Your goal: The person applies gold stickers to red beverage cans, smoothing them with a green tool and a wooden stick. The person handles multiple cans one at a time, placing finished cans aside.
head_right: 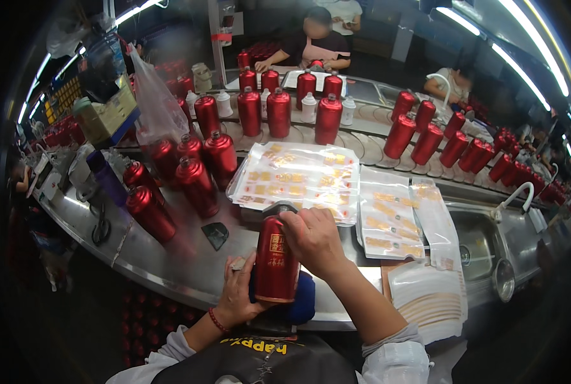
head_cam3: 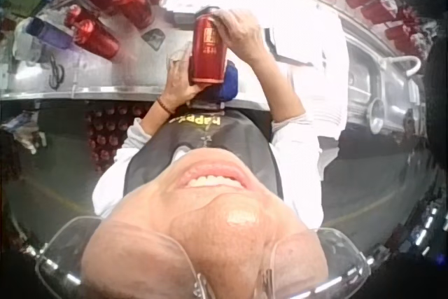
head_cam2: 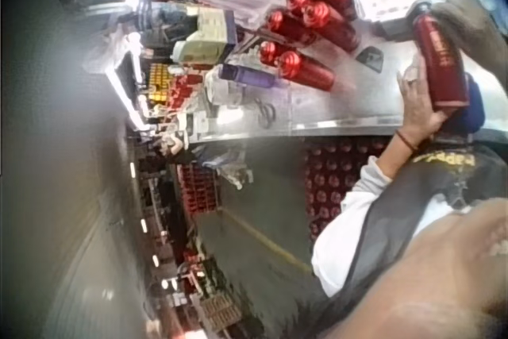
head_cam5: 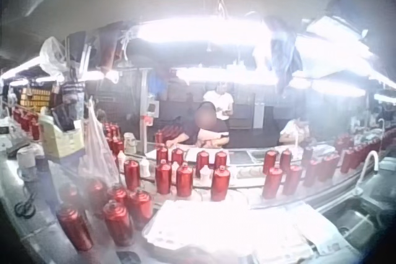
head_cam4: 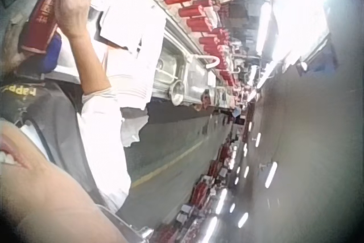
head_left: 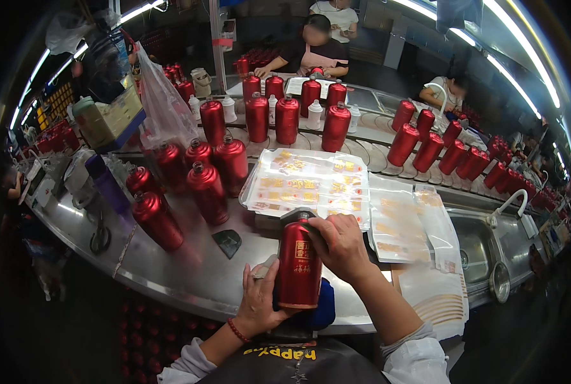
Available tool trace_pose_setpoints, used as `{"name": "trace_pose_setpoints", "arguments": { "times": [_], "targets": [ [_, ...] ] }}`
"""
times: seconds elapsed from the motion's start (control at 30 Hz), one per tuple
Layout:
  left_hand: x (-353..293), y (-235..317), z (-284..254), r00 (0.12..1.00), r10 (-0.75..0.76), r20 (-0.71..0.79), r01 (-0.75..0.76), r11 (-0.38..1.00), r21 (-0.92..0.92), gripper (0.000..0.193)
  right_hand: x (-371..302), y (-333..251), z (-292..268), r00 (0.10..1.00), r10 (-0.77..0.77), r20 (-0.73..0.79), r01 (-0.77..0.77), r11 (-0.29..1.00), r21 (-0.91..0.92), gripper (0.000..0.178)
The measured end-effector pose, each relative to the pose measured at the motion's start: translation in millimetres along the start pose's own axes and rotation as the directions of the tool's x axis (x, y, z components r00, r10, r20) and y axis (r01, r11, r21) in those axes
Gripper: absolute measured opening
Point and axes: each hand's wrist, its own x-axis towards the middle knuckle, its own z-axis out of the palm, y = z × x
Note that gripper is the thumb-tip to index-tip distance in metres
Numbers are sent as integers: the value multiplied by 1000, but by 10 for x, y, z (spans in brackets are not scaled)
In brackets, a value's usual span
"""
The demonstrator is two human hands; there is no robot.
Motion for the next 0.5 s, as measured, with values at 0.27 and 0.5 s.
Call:
{"name": "trace_pose_setpoints", "arguments": {
  "times": [0.27, 0.5],
  "targets": [
    [50, 153, -47, 991, 82, -102, -72, 992, 104, 107, 243, 93, -151, 791, 195, 580, -515, 723, 460, 23],
    [-39, -22, -9, 992, 42, -122, -37, 998, 46, 106, 25, -162, -237, 811, -314, 493, -103, 754, 649, 28]
  ]
}}
